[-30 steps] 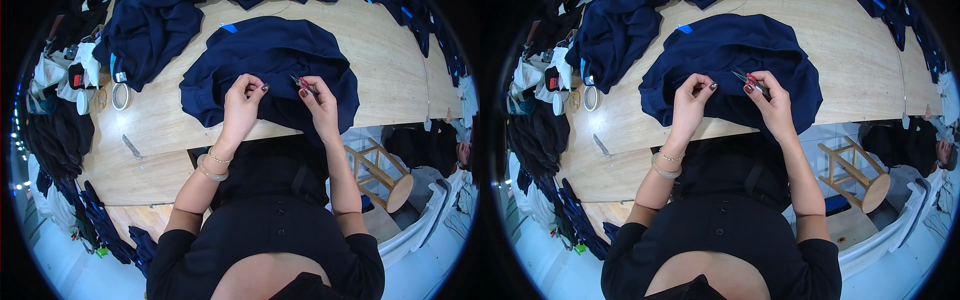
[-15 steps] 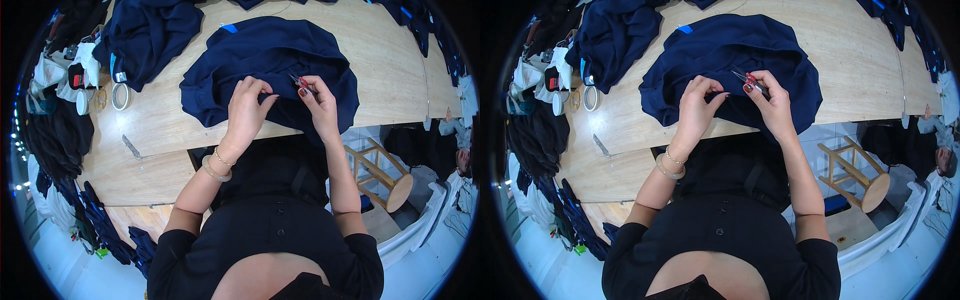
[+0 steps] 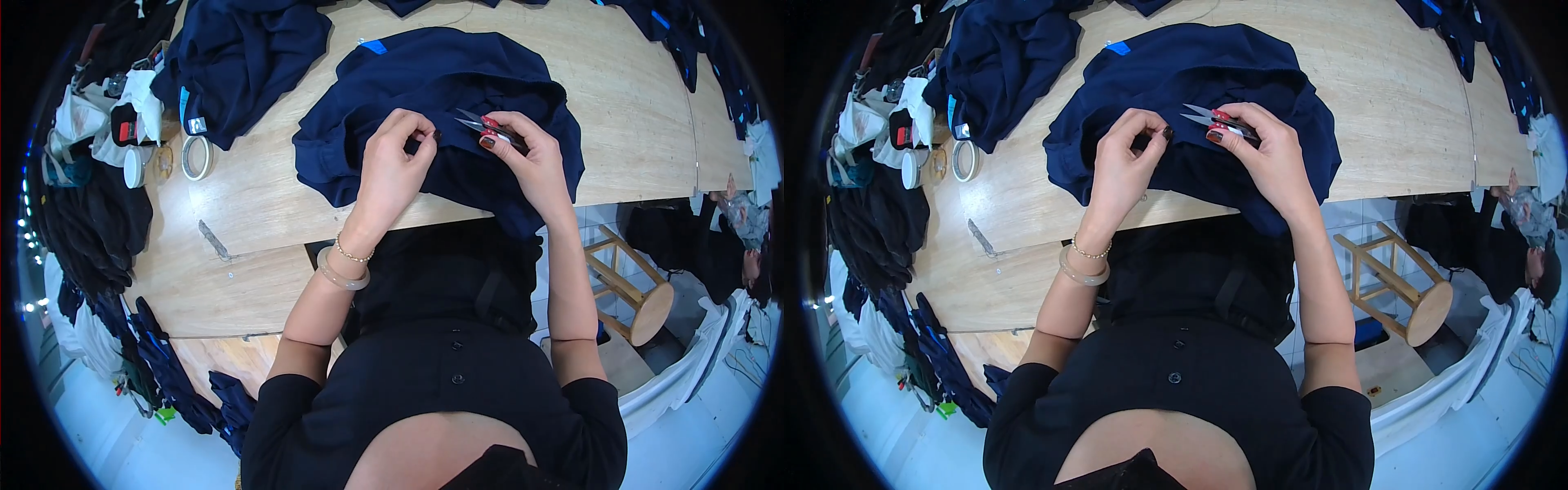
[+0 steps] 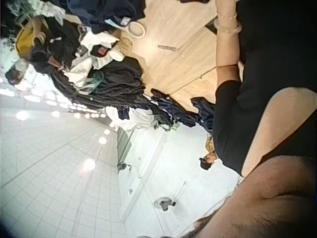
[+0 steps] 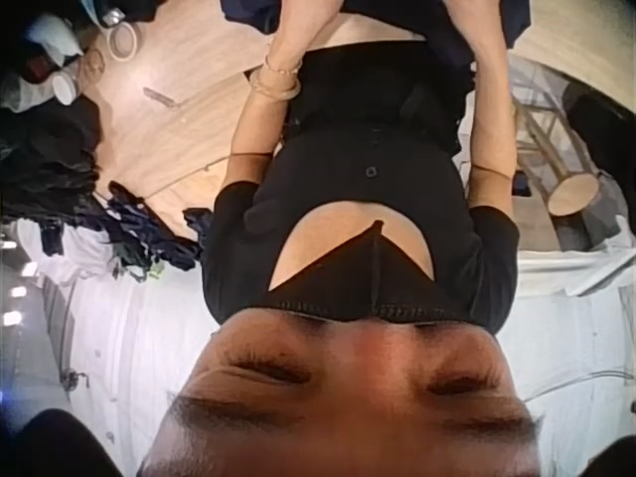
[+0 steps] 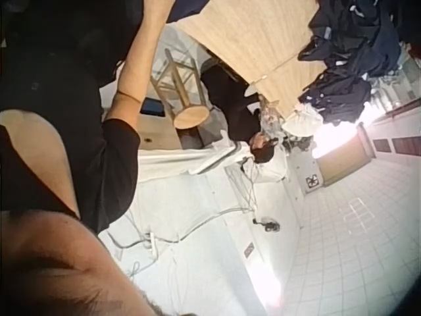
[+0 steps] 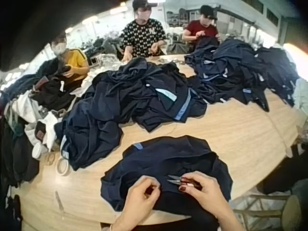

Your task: Trimming excess threads from blue athletic garments using small scissors.

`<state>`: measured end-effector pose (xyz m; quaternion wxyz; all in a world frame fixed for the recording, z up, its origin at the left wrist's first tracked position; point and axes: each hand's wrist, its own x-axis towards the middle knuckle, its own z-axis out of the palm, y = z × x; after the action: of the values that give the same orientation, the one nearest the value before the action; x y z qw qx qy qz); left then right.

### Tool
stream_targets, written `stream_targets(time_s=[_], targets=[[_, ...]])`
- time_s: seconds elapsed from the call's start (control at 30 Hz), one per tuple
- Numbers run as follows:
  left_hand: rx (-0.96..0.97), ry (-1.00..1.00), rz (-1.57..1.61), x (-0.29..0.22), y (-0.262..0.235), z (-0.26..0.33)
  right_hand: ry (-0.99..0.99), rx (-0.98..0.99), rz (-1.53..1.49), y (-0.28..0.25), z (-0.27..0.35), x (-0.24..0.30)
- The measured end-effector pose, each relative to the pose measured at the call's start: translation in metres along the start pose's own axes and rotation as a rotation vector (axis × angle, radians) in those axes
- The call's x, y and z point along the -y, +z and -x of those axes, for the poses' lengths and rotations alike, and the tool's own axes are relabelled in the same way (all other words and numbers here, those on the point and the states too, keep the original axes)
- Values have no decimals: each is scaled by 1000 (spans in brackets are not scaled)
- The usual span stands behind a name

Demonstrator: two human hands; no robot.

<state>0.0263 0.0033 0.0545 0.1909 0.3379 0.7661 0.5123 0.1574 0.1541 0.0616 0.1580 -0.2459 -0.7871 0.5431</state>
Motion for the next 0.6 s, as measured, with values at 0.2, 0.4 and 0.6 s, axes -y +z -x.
stream_targets(time_s=[0.2,0.4,0.6], targets=[[49,-79,-106,-8,-7,-6,93,6,6,1,1,10],[73,153,-59,7,-4,-13,-12,-17,98,0,3,11],[177,70,-10,10,-1,-10,-78,30,157,-6,2,9]])
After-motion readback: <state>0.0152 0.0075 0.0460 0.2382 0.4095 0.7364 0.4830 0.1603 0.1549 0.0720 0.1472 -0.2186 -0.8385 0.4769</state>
